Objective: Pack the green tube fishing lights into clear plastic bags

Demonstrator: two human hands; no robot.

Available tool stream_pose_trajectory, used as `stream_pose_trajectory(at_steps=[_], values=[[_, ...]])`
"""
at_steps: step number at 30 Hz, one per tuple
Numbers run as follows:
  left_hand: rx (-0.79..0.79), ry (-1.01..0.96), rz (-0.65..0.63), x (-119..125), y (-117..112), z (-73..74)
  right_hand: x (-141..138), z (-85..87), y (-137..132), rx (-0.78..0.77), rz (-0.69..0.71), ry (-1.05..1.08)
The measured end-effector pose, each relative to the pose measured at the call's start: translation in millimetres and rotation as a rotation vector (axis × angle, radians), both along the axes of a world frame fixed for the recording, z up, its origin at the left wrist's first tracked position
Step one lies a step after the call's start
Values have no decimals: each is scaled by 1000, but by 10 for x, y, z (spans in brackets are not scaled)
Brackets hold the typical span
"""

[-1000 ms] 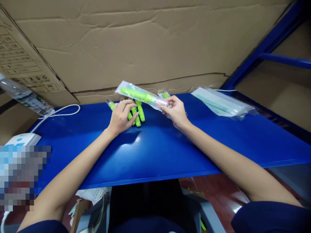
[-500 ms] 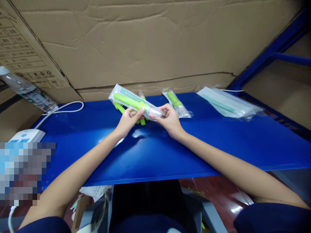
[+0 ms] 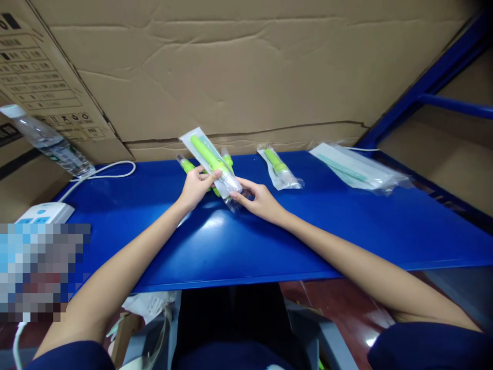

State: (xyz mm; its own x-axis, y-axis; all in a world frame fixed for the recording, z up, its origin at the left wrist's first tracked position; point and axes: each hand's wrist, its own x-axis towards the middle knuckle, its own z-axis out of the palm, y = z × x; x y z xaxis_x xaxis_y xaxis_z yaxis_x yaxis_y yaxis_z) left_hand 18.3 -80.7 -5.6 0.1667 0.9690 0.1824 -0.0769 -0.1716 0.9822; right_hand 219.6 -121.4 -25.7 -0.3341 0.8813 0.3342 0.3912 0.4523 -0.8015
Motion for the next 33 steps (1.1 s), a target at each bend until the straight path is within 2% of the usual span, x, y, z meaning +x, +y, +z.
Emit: stream_pose_trajectory(at_steps=[7,16,23,28,33], values=[[-5,31,-25,-40,7,40,40,49,-22,122,70,-126],[-32,99,-176,-78,2,45,14,-130,-76,209,-47,-114],[-48,128,-261,-55,-29,91,11,-62,-114,264,-137,-170],[-119,65,-249,1,-89,130,27,-31,-74,253,-142,-152],[-222,89,-204,54,-153,142,37,-37,-47,245,-112,-138]])
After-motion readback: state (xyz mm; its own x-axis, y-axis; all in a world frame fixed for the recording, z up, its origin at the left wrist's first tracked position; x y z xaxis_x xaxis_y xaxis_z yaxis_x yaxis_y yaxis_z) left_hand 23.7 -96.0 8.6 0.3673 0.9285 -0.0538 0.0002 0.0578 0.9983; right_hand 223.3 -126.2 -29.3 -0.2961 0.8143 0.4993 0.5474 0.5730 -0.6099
